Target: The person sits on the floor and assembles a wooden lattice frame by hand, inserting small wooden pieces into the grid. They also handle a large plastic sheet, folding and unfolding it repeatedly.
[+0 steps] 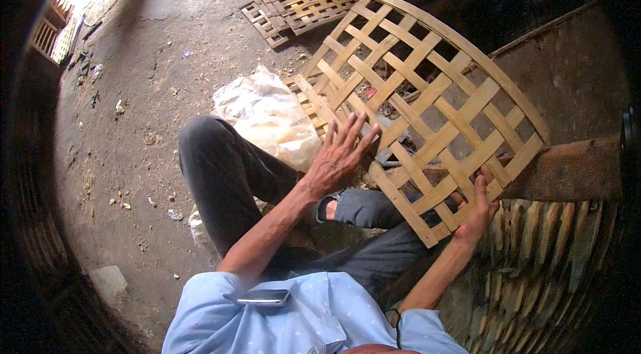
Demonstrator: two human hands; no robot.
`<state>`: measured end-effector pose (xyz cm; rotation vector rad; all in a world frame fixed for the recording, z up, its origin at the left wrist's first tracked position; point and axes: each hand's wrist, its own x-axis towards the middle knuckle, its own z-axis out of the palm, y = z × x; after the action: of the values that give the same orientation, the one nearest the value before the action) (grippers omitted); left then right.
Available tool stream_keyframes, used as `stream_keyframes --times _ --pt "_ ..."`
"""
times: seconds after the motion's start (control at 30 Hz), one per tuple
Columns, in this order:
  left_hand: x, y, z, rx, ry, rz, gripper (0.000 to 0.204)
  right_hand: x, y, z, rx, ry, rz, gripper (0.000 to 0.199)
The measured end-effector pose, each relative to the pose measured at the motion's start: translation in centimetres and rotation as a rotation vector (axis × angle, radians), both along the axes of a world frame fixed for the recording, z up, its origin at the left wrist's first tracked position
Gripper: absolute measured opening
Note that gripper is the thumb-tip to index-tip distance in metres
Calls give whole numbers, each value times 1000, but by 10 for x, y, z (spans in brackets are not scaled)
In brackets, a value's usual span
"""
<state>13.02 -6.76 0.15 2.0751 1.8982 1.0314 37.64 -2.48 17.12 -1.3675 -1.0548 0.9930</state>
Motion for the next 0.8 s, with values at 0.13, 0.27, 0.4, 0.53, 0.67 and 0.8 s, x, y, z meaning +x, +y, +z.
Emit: stream_keyframes --times 0.13,0.27,0.4,0.53,0.67,0.8 --pt "5 8 1 225 55 22 62 -6 -5 17 -56 -67 91 56" --pt "-10 17 8 360 -209 31 54 -11 -3 27 60 727 587 78" --pt "-29 18 -1 223 -844 116 44 -48 30 18 237 -456 598 76" --pt "-65 19 -1 341 -1620 137 30 -27 54 -72 20 -588 520 74" --pt "-94 13 -4 254 -1824 219 57 -14 43 -133 -161 -496 201 84" --pt "-102 10 -19 223 -1991 74 59 -27 37 -103 -319 46 282 74"
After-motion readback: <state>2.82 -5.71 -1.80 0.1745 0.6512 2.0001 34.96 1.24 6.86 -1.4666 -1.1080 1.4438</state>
